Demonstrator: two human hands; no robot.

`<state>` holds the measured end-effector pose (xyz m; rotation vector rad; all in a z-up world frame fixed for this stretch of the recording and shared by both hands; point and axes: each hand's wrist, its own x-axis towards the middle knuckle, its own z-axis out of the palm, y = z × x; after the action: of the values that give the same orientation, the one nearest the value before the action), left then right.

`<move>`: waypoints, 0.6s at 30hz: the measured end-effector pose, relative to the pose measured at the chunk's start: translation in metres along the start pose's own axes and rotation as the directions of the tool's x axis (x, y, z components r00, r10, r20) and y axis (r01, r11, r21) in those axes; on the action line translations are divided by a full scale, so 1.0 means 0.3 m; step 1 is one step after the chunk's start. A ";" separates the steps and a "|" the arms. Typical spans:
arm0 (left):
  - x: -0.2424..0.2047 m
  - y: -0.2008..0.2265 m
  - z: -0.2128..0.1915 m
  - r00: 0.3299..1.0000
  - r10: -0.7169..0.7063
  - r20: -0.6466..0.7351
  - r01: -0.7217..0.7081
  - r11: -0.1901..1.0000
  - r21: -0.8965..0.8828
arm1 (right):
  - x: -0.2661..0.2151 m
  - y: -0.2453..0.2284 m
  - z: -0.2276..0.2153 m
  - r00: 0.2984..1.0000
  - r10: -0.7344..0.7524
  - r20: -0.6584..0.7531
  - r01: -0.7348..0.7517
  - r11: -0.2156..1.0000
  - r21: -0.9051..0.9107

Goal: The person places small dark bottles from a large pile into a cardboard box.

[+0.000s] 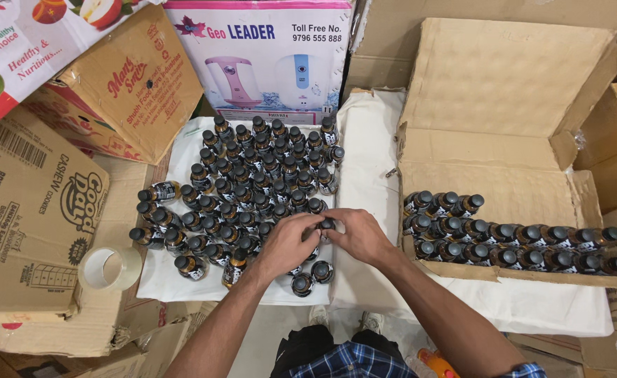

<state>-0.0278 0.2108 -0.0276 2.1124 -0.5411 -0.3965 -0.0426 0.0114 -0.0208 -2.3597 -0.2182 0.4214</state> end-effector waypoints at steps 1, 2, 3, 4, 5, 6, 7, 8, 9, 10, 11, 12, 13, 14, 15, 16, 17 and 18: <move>0.006 0.014 0.005 1.000 0.004 0.004 -0.004 1.000 0.001 | -0.009 -0.009 -0.019 1.000 0.003 -0.005 -0.003 1.000 0.001; 0.013 0.028 0.011 1.000 0.014 -0.008 -0.015 0.997 -0.071 | -0.019 -0.017 -0.037 0.998 0.000 -0.065 0.003 0.999 0.044; 0.016 0.042 0.019 1.000 0.022 -0.019 -0.024 0.989 -0.143 | -0.031 -0.025 -0.054 0.992 0.000 -0.124 0.010 0.996 0.087; 0.021 0.056 0.025 1.000 0.025 -0.014 -0.026 0.989 -0.143 | -0.036 -0.010 -0.066 0.992 0.005 -0.127 0.007 0.996 0.088; 0.029 0.071 0.031 1.000 0.021 -0.019 -0.025 0.980 -0.198 | -0.040 0.007 -0.080 0.987 0.007 -0.159 0.013 0.992 0.124; 0.036 0.087 0.039 1.000 0.017 -0.023 -0.023 0.967 -0.253 | -0.046 0.025 -0.095 0.981 0.011 -0.191 0.020 0.987 0.159; 0.050 0.095 0.051 1.000 0.023 -0.019 -0.027 0.967 -0.253 | -0.056 0.026 -0.117 0.980 0.014 -0.197 0.018 0.987 0.158; 0.065 0.104 0.063 0.999 0.025 -0.036 -0.034 0.957 -0.287 | -0.067 0.027 -0.140 0.971 0.032 -0.236 0.012 0.983 0.183; 0.080 0.113 0.075 0.998 0.025 -0.054 -0.041 0.946 -0.320 | -0.076 0.028 -0.163 0.961 0.049 -0.272 0.009 0.978 0.208; 0.094 0.140 0.087 0.998 0.030 -0.052 -0.045 0.947 -0.319 | -0.088 0.036 -0.193 0.960 0.050 -0.277 0.009 0.978 0.208; 0.107 0.167 0.098 0.997 0.041 -0.060 -0.059 0.937 -0.344 | -0.099 0.043 -0.221 0.949 0.061 -0.309 0.013 0.973 0.231; 0.120 0.195 0.109 0.996 0.052 -0.068 -0.074 0.927 -0.368 | -0.111 0.050 -0.250 0.937 0.072 -0.341 0.019 0.967 0.255; 0.141 0.228 0.115 0.996 0.058 -0.065 -0.078 0.928 -0.365 | -0.123 0.052 -0.277 0.935 0.073 -0.348 0.019 0.967 0.255; 0.163 0.263 0.122 0.993 0.093 -0.074 -0.114 0.921 -0.373 | -0.135 0.054 -0.305 0.919 0.087 -0.384 0.024 0.961 0.274; 0.187 0.299 0.133 0.988 0.130 -0.081 -0.151 0.911 -0.383 | -0.150 0.058 -0.336 0.901 0.103 -0.421 0.028 0.956 0.292; 0.214 0.321 0.148 0.987 0.138 -0.077 -0.157 0.910 -0.383 | -0.160 0.075 -0.367 0.898 0.106 -0.428 0.026 0.956 0.291; 0.237 0.343 0.165 0.985 0.153 -0.082 -0.172 0.903 -0.394 | -0.172 0.094 -0.395 0.882 0.114 -0.457 0.033 0.953 0.301; 0.261 0.365 0.184 0.982 0.167 -0.086 -0.188 0.895 -0.404 | -0.185 0.114 -0.424 0.865 0.123 -0.486 0.040 0.949 0.311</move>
<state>-0.0119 0.0768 0.0268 1.6475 -0.5621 -0.3198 -0.0473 -0.1085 0.0566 -2.0742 0.1403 -0.1445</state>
